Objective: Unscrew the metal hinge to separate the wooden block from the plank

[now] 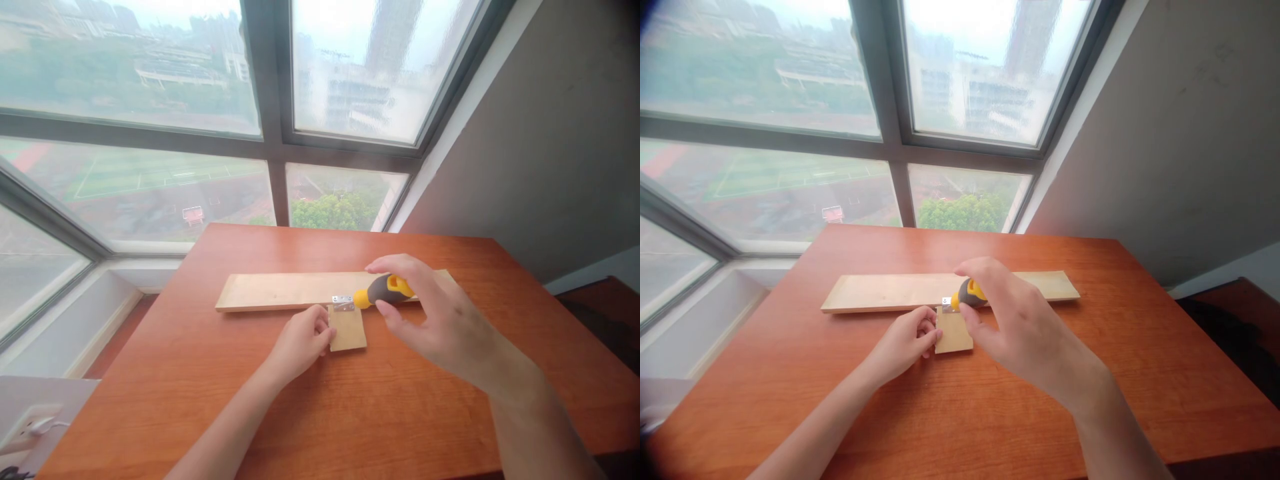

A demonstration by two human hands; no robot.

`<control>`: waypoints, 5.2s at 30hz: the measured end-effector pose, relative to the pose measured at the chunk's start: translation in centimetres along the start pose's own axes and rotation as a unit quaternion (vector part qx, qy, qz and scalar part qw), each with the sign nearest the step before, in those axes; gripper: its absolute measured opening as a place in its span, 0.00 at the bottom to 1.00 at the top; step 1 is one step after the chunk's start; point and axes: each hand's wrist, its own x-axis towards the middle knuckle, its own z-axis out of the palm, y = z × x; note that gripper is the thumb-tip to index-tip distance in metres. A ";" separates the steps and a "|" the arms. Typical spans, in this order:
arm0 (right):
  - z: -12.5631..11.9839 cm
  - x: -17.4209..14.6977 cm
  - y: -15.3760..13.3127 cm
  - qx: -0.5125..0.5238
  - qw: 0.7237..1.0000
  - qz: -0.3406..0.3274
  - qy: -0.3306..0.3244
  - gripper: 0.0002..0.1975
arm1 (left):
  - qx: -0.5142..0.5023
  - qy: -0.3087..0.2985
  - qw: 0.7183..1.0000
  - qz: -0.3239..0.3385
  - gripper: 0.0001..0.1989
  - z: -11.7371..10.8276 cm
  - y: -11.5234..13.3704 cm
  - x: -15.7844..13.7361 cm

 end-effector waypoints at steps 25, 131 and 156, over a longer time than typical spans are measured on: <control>0.3 0.9 -0.8 -0.044 0.998 0.041 0.025 0.19 | -0.223 -0.057 0.972 -0.055 0.21 0.2 0.6 0.2; 0.6 4.8 -3.5 -0.230 0.968 0.094 -0.045 0.12 | 0.055 0.038 0.996 0.060 0.02 -0.5 0.3 0.1; -0.4 4.1 -2.3 -0.161 0.980 0.102 -0.051 0.11 | 0.043 0.032 0.997 0.056 0.06 -0.6 0.3 0.1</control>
